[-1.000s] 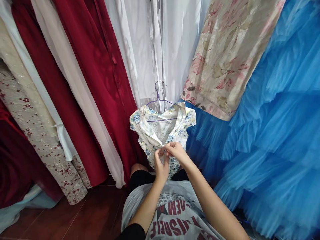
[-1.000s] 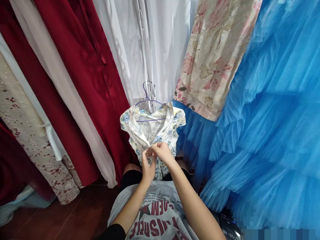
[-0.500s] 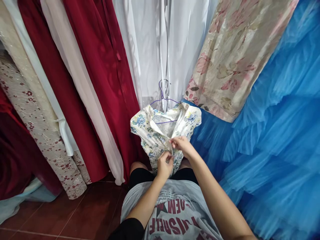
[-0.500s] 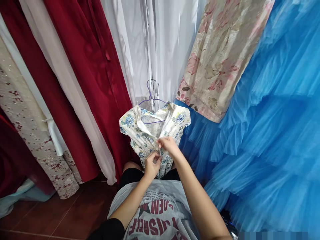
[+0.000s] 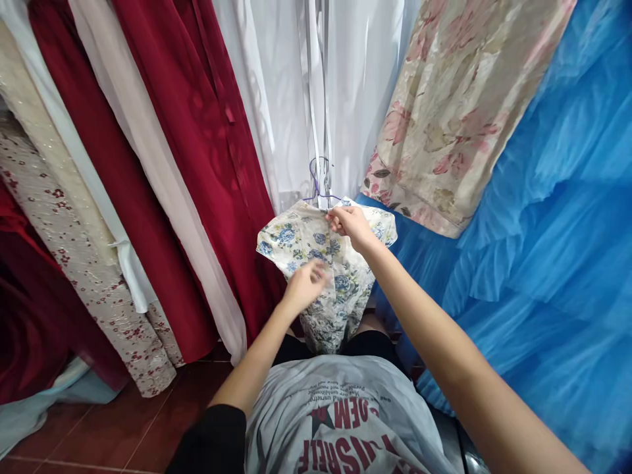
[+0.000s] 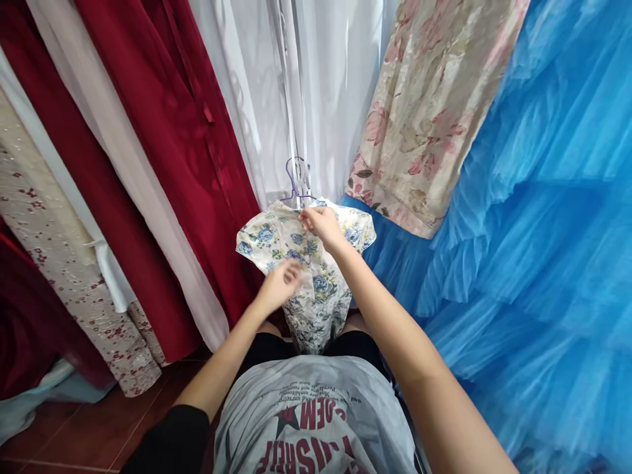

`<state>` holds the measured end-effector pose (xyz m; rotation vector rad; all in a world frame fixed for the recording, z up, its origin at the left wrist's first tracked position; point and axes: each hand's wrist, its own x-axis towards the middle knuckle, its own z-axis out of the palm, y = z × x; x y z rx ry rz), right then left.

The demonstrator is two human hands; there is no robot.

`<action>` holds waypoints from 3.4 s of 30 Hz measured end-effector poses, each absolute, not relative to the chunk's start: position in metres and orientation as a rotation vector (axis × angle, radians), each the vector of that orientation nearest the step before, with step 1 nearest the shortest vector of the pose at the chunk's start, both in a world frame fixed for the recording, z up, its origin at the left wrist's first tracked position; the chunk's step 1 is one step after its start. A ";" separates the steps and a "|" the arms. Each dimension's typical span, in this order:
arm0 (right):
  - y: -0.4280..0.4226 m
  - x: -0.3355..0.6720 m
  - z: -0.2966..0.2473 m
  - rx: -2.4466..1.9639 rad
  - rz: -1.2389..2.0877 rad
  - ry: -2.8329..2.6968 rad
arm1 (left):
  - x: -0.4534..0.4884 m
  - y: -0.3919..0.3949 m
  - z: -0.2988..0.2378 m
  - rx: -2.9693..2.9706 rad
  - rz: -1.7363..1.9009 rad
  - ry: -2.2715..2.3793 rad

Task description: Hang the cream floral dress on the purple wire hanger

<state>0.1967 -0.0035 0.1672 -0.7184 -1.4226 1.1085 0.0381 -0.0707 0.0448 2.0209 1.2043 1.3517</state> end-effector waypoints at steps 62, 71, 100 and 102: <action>-0.043 0.327 0.115 -0.886 1.295 -2.291 | 0.050 -0.088 0.029 2.152 0.209 0.842; 0.022 0.371 0.159 -1.080 0.747 -2.087 | 0.006 -0.041 0.084 2.673 0.001 1.307; 0.080 0.282 0.194 -0.900 1.422 -1.832 | -0.133 0.055 0.167 2.099 1.337 1.846; 0.078 0.285 0.193 -0.903 1.427 -1.831 | -0.113 0.071 0.182 2.073 1.375 1.766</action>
